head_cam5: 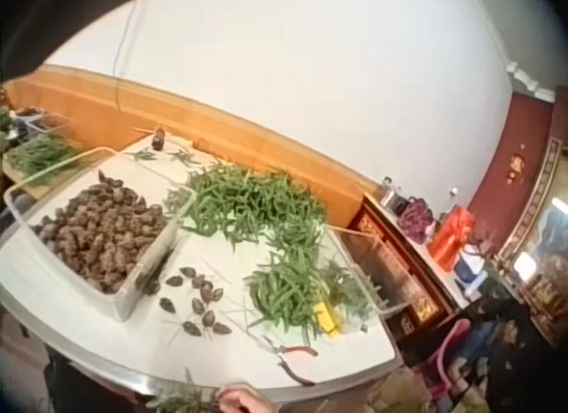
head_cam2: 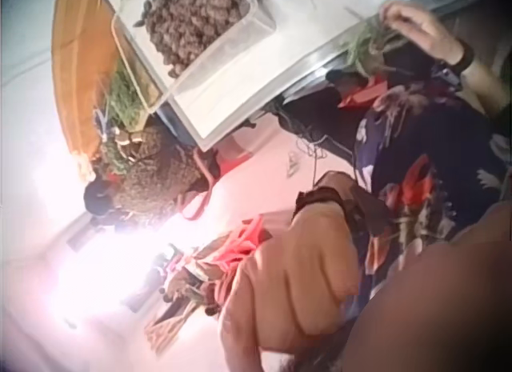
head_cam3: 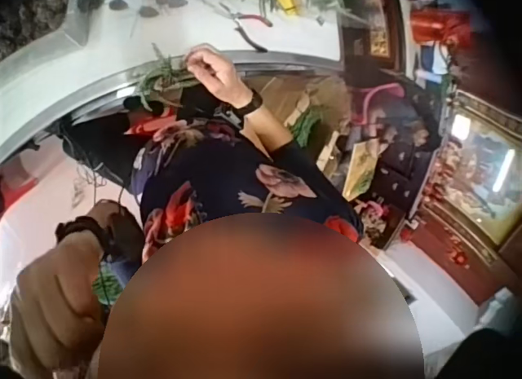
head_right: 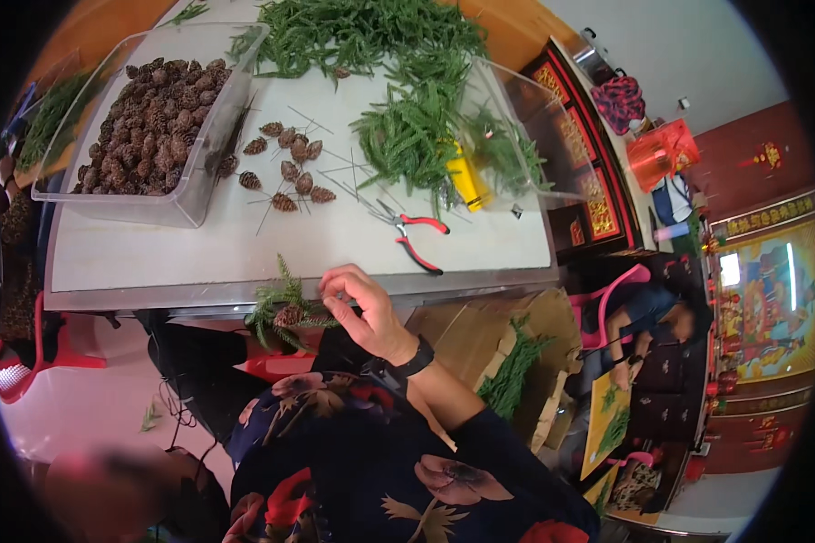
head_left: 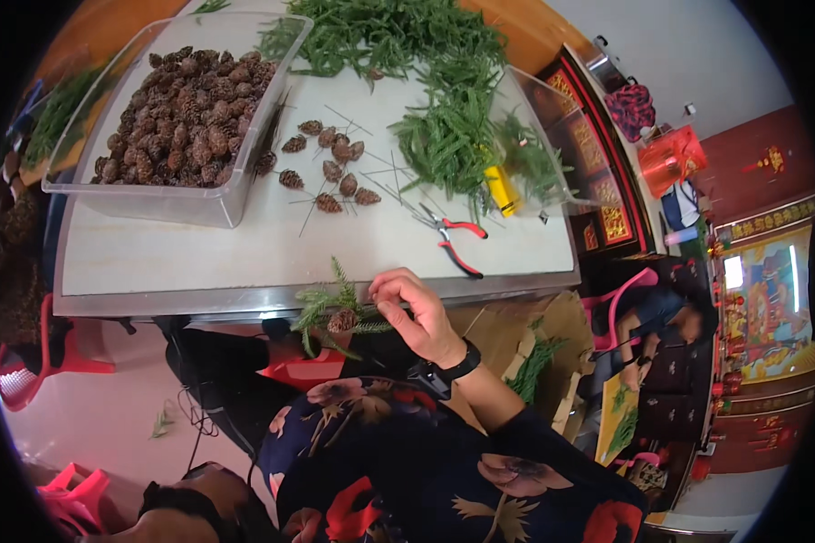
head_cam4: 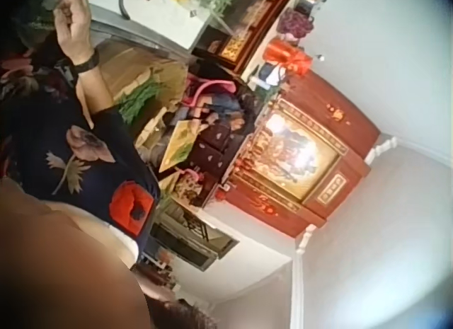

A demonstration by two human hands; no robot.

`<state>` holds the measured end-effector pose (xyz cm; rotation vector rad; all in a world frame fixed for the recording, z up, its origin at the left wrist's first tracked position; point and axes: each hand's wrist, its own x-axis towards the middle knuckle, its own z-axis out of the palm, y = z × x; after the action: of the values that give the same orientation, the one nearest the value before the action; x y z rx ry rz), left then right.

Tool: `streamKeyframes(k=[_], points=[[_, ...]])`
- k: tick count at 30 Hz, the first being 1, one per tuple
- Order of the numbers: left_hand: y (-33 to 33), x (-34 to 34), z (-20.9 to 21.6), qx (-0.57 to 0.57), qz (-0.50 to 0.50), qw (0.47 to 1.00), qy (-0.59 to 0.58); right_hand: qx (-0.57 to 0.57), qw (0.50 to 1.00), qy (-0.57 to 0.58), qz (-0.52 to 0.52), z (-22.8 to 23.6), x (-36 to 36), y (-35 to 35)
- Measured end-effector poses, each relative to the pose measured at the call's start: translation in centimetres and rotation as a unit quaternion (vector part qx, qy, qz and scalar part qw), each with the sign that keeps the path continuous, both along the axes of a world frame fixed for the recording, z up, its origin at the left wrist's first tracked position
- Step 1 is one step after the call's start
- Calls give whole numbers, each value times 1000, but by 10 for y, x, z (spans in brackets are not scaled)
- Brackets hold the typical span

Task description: Trimming pine branches and attaching them to a base to create small wreaths.

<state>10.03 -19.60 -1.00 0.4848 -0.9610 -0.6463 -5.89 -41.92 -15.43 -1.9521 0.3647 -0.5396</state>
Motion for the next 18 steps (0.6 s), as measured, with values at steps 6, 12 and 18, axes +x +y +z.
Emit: streamKeyframes(k=[6,12,18], points=[[-16,-15,-16,75,-4,996,52,21,1000,4,0,-4,1,-2],[-22,-20,-27,108,-10,991,83,14,1000,14,0,-4,2,0],[-24,-19,-31,121,-13,987,106,-3,1000,11,-11,-2,3,1]])
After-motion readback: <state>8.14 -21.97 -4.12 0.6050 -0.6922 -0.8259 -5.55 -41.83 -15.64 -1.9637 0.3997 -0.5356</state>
